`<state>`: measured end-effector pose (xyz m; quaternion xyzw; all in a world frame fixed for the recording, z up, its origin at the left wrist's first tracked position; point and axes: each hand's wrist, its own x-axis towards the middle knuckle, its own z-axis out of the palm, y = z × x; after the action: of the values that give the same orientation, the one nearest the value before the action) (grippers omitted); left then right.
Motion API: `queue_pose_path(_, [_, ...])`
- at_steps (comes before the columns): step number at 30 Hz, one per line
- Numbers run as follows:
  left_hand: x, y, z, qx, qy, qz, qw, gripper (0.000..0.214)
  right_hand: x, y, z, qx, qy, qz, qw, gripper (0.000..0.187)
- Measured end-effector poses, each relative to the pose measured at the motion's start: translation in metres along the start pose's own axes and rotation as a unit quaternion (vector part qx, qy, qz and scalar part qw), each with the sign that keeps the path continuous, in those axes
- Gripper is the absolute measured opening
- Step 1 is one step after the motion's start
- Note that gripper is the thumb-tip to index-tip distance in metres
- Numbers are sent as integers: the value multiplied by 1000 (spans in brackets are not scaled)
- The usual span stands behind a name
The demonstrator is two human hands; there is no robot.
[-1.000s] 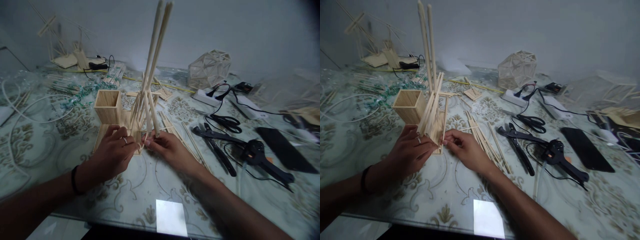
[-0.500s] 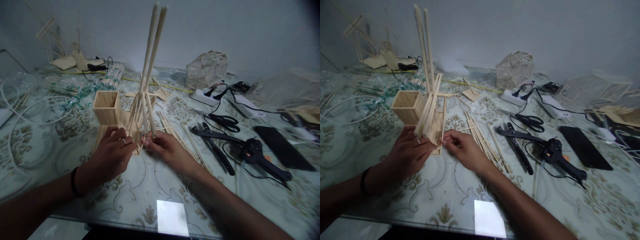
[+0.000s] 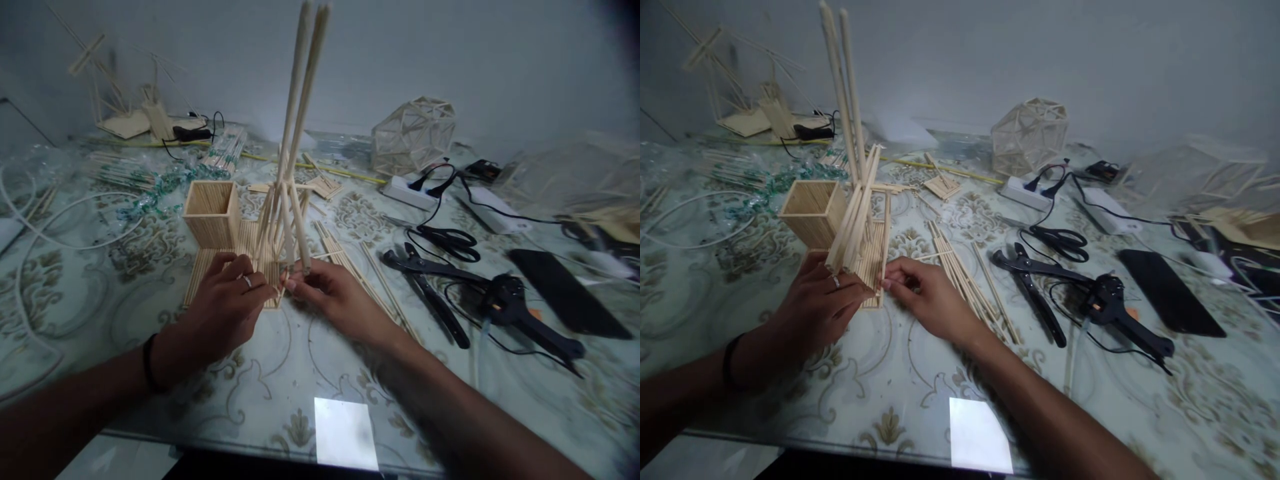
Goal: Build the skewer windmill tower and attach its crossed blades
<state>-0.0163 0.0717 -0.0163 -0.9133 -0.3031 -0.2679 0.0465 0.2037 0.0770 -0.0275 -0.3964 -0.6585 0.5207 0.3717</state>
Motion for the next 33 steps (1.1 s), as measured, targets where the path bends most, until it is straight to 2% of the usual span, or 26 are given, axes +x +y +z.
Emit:
queue_pose_path(3, [0,1,2,-14,18,-11,1000,19,0,-1,0,12,1,-3,1000,19])
queue_pose_path(12, [3,4,-1,-11,13,-22,1000,22,0,0,1,24,8,-9,1000,18])
queue_pose_path(17, [4,5,-5,-8,-27,-30,999,23,-1,-2,1,24,5,-3,1000,20])
queue_pose_path(21, [3,5,-5,-10,-6,-26,1000,17,-1,-5,1,18,5,10,1000,22])
queue_pose_path(26, [2,4,-14,-38,-30,-24,999,22,-1,-5,1,25,3,13,1000,24])
queue_pose_path(30, [5,-1,-26,-32,14,-7,999,7,-1,-3,1,19,7,16,1000,21])
queue_pose_path(33, [9,-12,-33,-17,63,-24,998,14,-2,-2,1,9,16,15,1000,18])
